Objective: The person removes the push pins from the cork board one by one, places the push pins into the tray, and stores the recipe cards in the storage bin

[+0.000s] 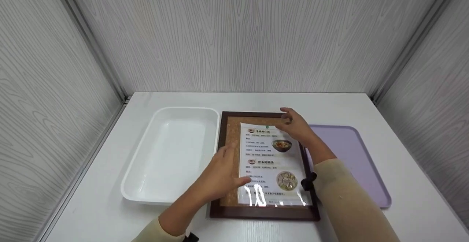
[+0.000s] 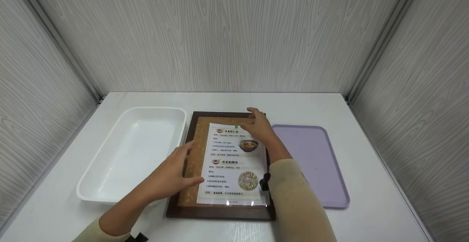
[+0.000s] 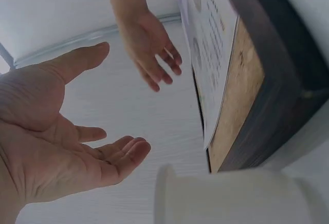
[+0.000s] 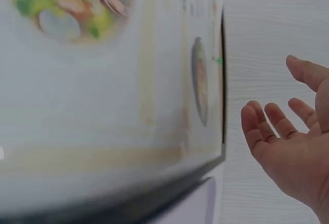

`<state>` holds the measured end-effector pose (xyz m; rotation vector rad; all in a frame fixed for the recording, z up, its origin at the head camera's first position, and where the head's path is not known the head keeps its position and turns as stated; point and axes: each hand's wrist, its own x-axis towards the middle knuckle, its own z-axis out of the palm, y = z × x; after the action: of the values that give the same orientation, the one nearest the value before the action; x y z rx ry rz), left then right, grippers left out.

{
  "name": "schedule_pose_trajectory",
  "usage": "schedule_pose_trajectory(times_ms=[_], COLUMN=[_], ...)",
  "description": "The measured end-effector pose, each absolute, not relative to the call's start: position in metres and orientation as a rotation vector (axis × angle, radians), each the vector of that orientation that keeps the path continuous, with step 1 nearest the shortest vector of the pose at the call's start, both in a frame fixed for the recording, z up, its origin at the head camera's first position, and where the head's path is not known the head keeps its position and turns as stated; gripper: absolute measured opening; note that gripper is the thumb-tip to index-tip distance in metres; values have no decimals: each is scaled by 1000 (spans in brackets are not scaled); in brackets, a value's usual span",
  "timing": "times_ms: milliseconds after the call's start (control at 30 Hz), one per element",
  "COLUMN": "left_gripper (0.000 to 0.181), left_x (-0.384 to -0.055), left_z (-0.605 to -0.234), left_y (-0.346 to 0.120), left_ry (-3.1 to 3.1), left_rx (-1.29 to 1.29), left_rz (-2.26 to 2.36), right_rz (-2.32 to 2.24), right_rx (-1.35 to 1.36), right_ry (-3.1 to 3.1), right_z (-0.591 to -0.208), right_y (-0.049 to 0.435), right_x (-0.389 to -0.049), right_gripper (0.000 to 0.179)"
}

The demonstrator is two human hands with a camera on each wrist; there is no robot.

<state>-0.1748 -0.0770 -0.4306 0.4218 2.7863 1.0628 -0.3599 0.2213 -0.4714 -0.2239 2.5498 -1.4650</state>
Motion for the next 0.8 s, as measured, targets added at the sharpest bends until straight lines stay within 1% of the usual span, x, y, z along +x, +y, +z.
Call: schedule_pose_trajectory(times_ms=[100, 300, 400, 667, 800], left_gripper=[110, 92, 89, 91, 77], left_x=[-169, -161, -157, -151, -150], left_z=[-441, -462, -471, -486, -490], left_y=[-72, -62, -57, -51, -50], left_ry=[2609, 2360, 2350, 2406, 2462], left_rx=[399, 281, 233, 152, 136], left_rz=[1293, 1625, 1669, 1600, 1500], right_rz=[-1452, -1403, -1375, -1270, -1177], right_rx=[-206, -146, -127, -38, -31], right_ry=[2566, 2610, 2619, 2692, 2730], right_z=[-478, -487, -491, -499, -503], right_y=[213, 199, 196, 191, 189], right_x=[-362, -369, -373, -379, -381], right_gripper=[68, 54, 49, 36, 30])
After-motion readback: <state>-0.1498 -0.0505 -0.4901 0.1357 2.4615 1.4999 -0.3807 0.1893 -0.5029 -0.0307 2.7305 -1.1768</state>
